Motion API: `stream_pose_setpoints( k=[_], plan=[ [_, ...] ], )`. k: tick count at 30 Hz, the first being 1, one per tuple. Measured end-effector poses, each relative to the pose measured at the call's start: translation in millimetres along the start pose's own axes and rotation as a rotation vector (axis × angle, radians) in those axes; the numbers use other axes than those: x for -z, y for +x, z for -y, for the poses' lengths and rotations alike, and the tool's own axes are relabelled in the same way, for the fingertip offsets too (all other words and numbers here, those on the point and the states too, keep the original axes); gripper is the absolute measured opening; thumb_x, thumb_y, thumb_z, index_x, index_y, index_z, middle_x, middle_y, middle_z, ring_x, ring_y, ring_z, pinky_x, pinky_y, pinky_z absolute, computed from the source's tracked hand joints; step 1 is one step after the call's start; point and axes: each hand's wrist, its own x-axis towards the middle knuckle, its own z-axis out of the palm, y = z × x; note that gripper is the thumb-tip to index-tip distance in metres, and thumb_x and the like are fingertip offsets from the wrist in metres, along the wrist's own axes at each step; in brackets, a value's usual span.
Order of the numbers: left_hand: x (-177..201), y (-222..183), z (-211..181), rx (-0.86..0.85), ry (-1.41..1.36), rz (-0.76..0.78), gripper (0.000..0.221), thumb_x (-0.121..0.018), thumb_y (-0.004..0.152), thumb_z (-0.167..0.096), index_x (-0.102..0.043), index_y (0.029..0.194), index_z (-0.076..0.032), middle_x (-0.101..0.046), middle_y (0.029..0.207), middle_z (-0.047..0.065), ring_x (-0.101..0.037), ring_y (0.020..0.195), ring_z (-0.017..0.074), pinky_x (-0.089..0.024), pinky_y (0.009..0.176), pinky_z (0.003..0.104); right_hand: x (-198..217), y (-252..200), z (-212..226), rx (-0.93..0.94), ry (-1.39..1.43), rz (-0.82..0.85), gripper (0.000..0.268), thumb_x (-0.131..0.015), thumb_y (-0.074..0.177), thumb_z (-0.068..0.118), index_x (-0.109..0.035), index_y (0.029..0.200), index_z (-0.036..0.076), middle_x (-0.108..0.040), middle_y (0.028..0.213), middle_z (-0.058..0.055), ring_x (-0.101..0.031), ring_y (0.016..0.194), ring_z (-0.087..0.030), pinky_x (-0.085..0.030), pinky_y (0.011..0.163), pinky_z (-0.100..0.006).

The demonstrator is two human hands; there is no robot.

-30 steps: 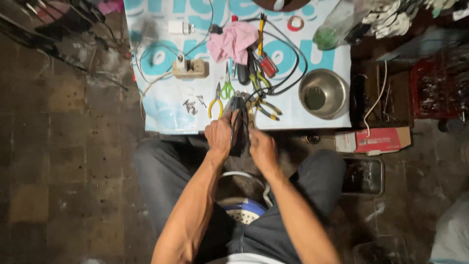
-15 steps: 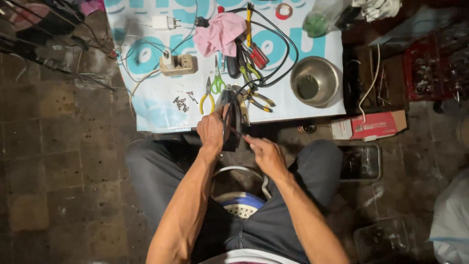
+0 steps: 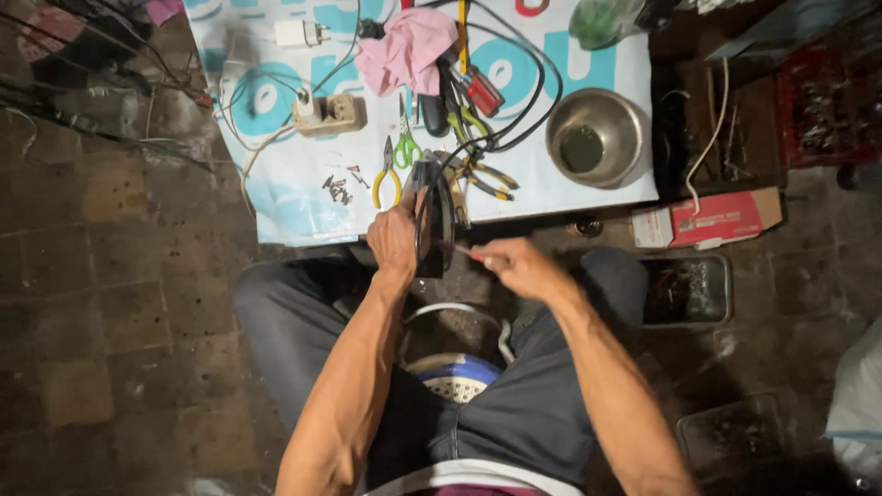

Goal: Cleaning the metal base of an electric iron using a toothbrush and cleaning solution to remove residue.

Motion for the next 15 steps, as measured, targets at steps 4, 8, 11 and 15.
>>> stream_pose_setpoints(
  k=[4,8,11,15],
  plan=[
    [9.9,-7.0,-7.9,0.006,-0.010,0.011,0.062,-0.033,0.100,-0.063,-0.071,0.095,-0.014,-0.070,0.083,0.028,-0.068,0.095,0.0493,-0.049,0.085,0.055,-1.8,4.4,1.9,-0.090,-0.086,0.018,0.030,-0.059,0.095,0.022,-0.075,0.118,0.031,-0.075,0.114,0.000,-0.066,0.113,-0.025,-0.052,0.097,-0.040],
    [3.5,-1.1,-5.3,0.009,-0.007,0.014,0.063,-0.032,0.099,-0.064,-0.072,0.096,-0.015,-0.070,0.084,0.027,-0.068,0.095,0.0491,-0.049,0.085,0.056,-5.2,4.2,-25.2,-0.014,0.202,0.077,0.029,-0.060,0.092,0.008,-0.076,0.116,0.012,-0.075,0.110,-0.017,-0.071,0.104,-0.028,-0.054,0.092,-0.043],
    [-3.5,3.1,-1.3,0.009,0.008,0.029,0.061,-0.034,0.099,-0.065,-0.072,0.099,-0.018,-0.070,0.084,0.028,-0.067,0.096,0.0496,-0.050,0.087,0.056,-4.8,1.6,-30.8,-0.016,0.313,0.110,0.032,-0.055,0.093,0.004,-0.073,0.119,0.008,-0.066,0.073,-0.008,-0.060,0.071,-0.015,-0.053,0.073,-0.036],
    [-1.6,2.4,-2.9,0.011,0.019,0.015,0.062,-0.033,0.099,-0.065,-0.072,0.105,-0.018,-0.068,0.083,0.027,-0.068,0.094,0.0478,-0.050,0.085,0.054,-5.0,-4.1,-10.6,-0.045,0.035,-0.027,0.025,-0.063,0.092,0.017,-0.075,0.113,0.023,-0.075,0.100,-0.006,-0.064,0.080,-0.018,-0.055,0.075,-0.035]
  ],
)
